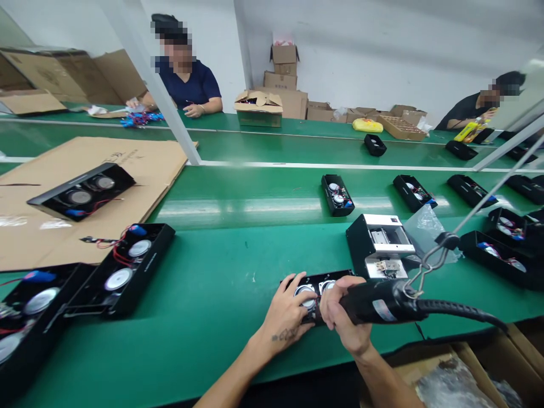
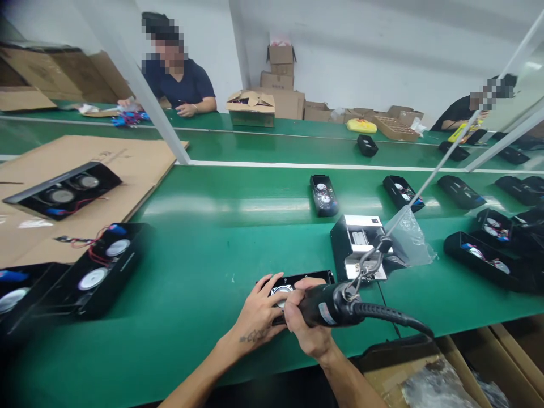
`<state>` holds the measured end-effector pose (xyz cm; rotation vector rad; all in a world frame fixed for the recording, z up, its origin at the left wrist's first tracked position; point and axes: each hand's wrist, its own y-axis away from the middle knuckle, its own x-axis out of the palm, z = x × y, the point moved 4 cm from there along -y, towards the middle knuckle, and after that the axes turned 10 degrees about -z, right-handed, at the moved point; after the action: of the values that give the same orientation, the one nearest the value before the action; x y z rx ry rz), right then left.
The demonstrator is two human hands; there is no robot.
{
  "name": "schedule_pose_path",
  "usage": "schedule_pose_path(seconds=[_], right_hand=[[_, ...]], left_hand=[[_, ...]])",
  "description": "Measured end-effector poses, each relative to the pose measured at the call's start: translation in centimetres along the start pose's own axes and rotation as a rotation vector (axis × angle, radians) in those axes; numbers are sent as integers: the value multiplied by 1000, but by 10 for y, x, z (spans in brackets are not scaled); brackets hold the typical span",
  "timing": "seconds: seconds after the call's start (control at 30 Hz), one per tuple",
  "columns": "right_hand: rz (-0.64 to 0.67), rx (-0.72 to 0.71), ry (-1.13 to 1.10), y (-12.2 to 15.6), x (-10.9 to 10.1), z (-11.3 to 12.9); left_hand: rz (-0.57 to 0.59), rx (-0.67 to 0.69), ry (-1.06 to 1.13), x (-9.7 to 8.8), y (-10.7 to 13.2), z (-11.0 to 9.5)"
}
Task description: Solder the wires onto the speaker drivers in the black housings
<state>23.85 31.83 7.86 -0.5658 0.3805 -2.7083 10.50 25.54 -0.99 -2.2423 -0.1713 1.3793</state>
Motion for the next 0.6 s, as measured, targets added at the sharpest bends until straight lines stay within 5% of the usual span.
schedule_pose_path(seconds=[0.13,0.37,0.5,0.6], right_hand=[[-72,-140,-29,-24,-13,35],[-814,-754,104,-106,-104,94],[-809,-527,335,-133,-141,90],[-823,-576,259,-120,-153,99]], left_hand=[[-21,19,1,5,3,4],[-103,72,-28,9,4,13],[-139,95,-70,7,4,14],[-158,115,-87,8,5,14]])
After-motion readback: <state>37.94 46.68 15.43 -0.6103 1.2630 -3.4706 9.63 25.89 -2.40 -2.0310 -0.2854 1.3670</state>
